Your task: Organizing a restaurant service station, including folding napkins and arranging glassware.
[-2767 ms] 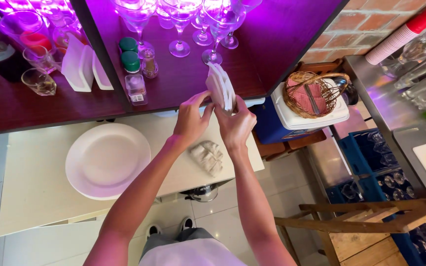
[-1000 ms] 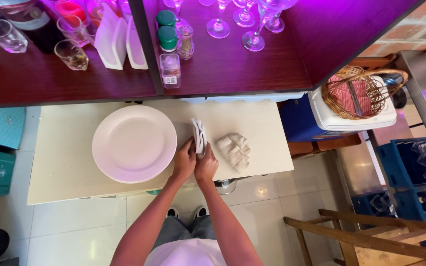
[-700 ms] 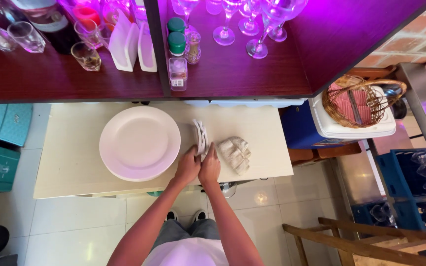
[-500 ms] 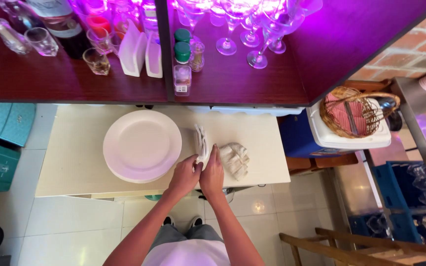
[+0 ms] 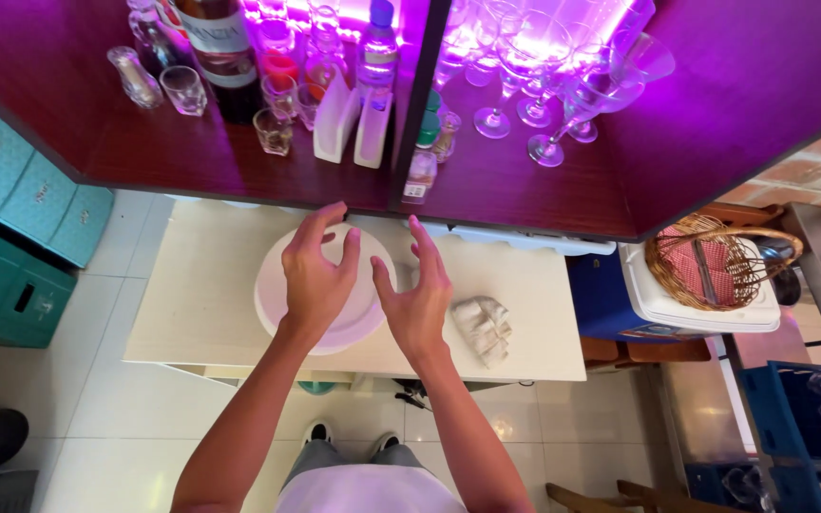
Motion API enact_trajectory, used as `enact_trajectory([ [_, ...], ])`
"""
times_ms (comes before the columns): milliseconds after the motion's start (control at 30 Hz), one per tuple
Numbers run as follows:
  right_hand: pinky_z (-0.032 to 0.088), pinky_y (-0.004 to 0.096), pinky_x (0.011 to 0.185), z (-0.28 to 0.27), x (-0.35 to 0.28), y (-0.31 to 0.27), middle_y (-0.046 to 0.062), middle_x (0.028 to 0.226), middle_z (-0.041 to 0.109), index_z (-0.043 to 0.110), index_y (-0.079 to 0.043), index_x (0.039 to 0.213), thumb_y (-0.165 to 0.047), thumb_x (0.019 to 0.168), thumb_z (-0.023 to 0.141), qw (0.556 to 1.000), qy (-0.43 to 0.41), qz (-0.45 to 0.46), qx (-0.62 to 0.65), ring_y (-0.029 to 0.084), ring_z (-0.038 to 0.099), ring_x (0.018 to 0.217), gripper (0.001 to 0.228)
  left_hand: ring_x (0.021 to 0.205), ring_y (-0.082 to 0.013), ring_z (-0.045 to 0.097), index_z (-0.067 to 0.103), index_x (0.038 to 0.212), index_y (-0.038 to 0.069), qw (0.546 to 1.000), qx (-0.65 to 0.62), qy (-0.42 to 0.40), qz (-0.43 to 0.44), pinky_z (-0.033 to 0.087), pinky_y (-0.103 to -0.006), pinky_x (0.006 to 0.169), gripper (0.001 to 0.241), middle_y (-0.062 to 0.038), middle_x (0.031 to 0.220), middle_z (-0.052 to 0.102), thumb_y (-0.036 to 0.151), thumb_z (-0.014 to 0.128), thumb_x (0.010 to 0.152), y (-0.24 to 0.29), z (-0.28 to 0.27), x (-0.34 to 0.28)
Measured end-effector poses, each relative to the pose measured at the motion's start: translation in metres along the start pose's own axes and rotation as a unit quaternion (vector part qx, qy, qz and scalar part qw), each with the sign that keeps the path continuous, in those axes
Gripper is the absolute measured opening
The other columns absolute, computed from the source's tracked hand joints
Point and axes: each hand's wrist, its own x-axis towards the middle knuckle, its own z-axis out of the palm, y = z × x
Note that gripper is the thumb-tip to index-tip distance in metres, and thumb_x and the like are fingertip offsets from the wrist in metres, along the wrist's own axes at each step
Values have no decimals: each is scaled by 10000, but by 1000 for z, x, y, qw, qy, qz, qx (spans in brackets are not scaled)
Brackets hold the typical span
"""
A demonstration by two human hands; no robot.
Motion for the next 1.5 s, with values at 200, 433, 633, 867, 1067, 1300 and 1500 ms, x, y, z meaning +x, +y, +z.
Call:
enact_trajectory([
  [200,580,402,1006,36,25,-24,178,1405,659,536,-3,1451,-115,872,843,999,31,-21,5,330,703,1192,665,1128,-307,724,655,1253,5,1000,-2,-4,31,611,-384,891,356,-151,1269,712,45,762,916,-17,-27,35],
  [433,591,408,1024,65,46,-30,209,1381,663,535,18,1444,-95,883,833,997,65,-26,11,326,687,1251,646,1138,-333,709,642,1274,-4,999,-11,-35,34,597,-398,881,408,-171,1301,694,51,780,894,-45,-43,57],
  [633,594,406,1008,81,60,-22,226,1352,677,547,30,1430,-116,877,838,997,77,-19,6,333,694,1231,641,1116,-334,714,643,1271,1,999,-20,-32,27,601,-404,885,418,-176,1281,703,64,788,884,-58,-34,70],
  [867,555,419,1033,102,74,-2,284,1353,648,506,90,1430,-137,884,823,997,71,10,-13,380,661,1263,671,1232,-424,647,602,1303,-19,998,15,-17,53,530,-455,1035,478,-246,1322,657,54,785,867,-71,-14,83],
  [1067,517,454,1040,125,85,27,388,1309,613,379,150,1472,-147,944,746,997,63,21,-40,455,629,1252,708,1270,-487,585,512,1390,-20,996,48,-17,77,479,-505,1068,621,-295,1388,595,41,784,835,-88,5,99],
  [1300,531,538,722,145,102,50,323,893,698,321,139,1494,-149,988,630,991,41,74,-101,478,702,800,660,1119,-511,636,403,1511,30,997,54,-54,4,523,-547,948,753,-306,1221,638,55,765,851,-116,26,114],
  [1500,516,574,682,155,117,48,323,824,690,325,115,1498,-213,968,652,981,40,127,-143,502,681,753,704,1018,-503,673,326,1566,57,996,68,-48,-14,549,-550,849,840,-277,1197,681,95,782,861,-118,30,123],
])
